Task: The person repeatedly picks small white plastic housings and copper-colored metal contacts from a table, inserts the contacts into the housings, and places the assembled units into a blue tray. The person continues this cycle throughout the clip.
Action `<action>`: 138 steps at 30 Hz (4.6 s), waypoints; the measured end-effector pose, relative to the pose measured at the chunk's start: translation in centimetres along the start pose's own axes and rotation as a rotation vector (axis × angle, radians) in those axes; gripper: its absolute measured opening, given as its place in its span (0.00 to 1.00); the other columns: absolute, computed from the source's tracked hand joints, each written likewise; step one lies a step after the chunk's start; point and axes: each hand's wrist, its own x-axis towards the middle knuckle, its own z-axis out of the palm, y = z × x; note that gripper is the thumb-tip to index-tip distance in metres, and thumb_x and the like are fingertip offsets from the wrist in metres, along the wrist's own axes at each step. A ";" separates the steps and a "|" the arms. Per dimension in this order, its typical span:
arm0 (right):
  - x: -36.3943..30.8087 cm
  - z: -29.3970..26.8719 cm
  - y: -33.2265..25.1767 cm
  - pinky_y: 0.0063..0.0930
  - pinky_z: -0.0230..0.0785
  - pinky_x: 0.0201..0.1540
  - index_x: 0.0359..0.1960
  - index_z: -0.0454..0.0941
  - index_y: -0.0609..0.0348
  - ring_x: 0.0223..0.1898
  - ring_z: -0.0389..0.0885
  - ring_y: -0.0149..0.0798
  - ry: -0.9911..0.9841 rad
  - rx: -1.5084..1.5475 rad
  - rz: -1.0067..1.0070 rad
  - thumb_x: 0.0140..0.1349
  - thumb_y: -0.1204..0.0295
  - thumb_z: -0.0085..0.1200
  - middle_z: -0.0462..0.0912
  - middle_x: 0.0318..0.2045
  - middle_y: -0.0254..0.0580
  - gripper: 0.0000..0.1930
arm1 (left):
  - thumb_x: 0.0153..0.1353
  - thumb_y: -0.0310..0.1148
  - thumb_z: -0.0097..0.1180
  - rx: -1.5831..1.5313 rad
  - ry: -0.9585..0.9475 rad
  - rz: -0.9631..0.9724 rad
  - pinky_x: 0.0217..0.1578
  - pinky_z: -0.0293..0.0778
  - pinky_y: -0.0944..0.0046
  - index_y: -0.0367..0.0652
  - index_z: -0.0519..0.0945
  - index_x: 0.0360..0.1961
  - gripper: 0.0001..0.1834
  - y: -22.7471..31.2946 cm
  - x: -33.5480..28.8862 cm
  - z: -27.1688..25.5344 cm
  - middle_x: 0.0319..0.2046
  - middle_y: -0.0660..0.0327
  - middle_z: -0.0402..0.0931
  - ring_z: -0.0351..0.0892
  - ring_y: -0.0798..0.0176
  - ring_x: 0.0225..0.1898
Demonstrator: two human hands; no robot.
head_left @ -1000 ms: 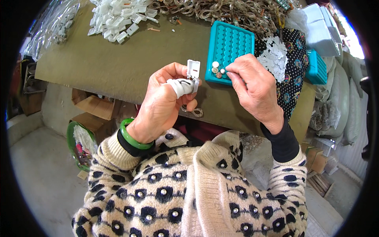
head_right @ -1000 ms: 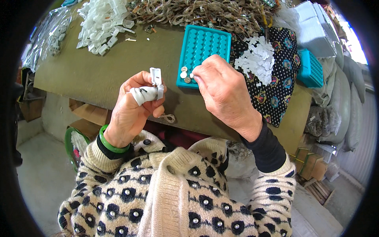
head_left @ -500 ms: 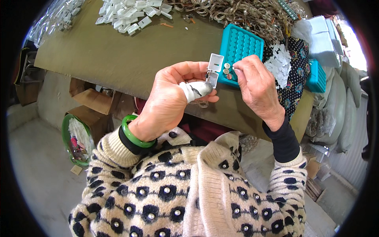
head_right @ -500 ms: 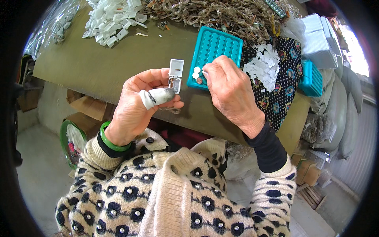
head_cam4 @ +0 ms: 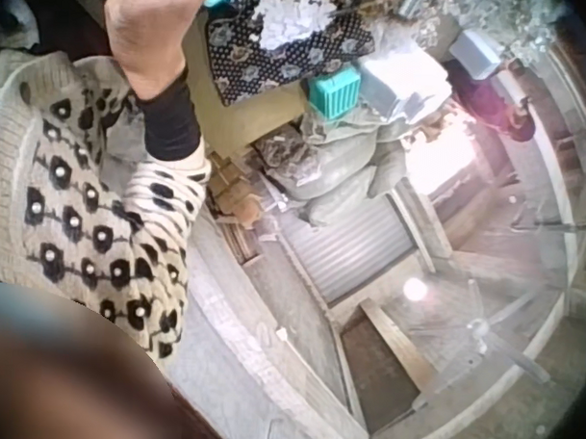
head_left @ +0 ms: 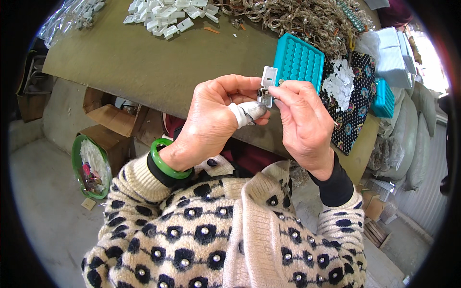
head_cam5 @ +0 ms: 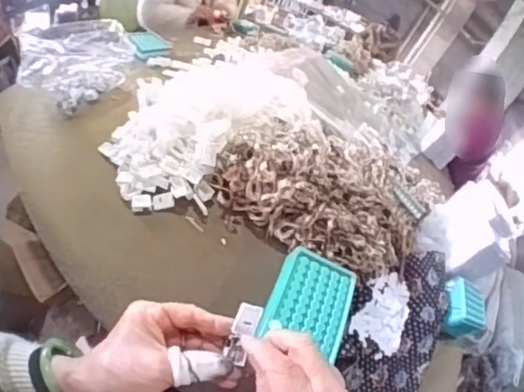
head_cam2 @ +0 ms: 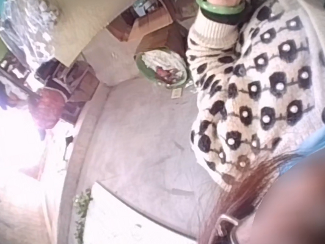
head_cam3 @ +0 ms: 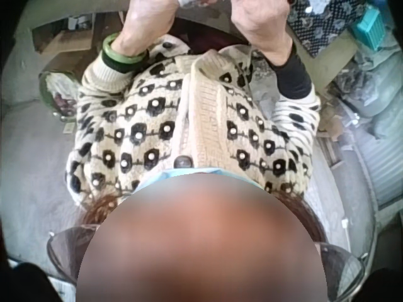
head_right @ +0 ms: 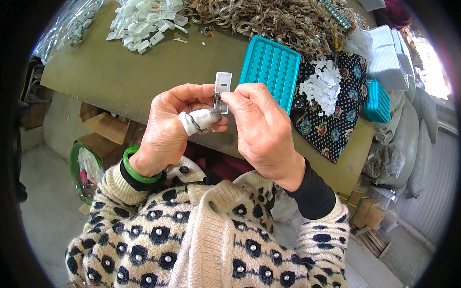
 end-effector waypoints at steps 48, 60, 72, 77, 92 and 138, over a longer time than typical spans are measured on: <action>0.3 0.2 3.7 0.38 0.72 0.42 0.39 0.78 0.62 0.38 0.77 0.48 -0.111 -0.027 0.158 0.50 0.87 0.57 0.77 0.34 0.44 0.14 | 0.64 0.39 0.62 -0.287 -0.207 -0.043 0.39 0.84 0.63 0.40 0.76 0.55 0.22 -0.5 0.7 -1.9 0.54 0.39 0.75 0.84 0.53 0.44; 0.8 0.1 0.3 0.27 0.74 0.37 0.39 0.81 0.62 0.34 0.81 0.40 0.182 0.236 0.229 0.58 0.85 0.57 0.80 0.36 0.44 0.09 | 0.65 0.31 0.59 -0.398 -0.175 -0.060 0.40 0.85 0.59 0.38 0.77 0.52 0.16 -0.3 0.4 -1.6 0.49 0.46 0.78 0.85 0.54 0.43; 1.0 2.0 -0.9 0.28 0.75 0.35 0.43 0.80 0.62 0.35 0.79 0.41 0.252 0.069 -0.012 0.54 0.89 0.57 0.78 0.38 0.45 0.15 | 0.63 0.27 0.60 -0.470 -0.151 -0.011 0.51 0.80 0.56 0.39 0.79 0.49 0.13 -1.0 0.0 -0.8 0.46 0.59 0.80 0.81 0.63 0.47; 1.2 1.1 -0.6 0.30 0.75 0.37 0.41 0.80 0.62 0.36 0.80 0.43 0.098 0.133 0.063 0.55 0.87 0.57 0.80 0.36 0.46 0.13 | 0.63 0.31 0.62 -0.404 -0.171 -0.012 0.53 0.78 0.55 0.43 0.79 0.47 0.12 -1.2 0.0 -1.2 0.46 0.60 0.81 0.81 0.64 0.48; -0.6 3.9 -2.1 0.42 0.77 0.48 0.44 0.79 0.73 0.48 0.80 0.56 0.252 -0.127 -0.173 0.46 0.83 0.56 0.80 0.49 0.61 0.20 | 0.67 0.26 0.56 -0.491 -0.025 0.000 0.49 0.80 0.62 0.38 0.78 0.51 0.12 -0.8 0.4 -1.4 0.44 0.59 0.81 0.81 0.66 0.45; 0.3 5.2 -0.9 0.37 0.70 0.32 0.42 0.77 0.67 0.30 0.73 0.46 0.368 0.143 -0.079 0.59 0.75 0.60 0.74 0.30 0.46 0.11 | 0.62 0.35 0.63 -0.603 -0.117 -0.093 0.49 0.76 0.66 0.44 0.77 0.47 0.14 -2.3 -1.0 -0.3 0.40 0.67 0.79 0.78 0.71 0.43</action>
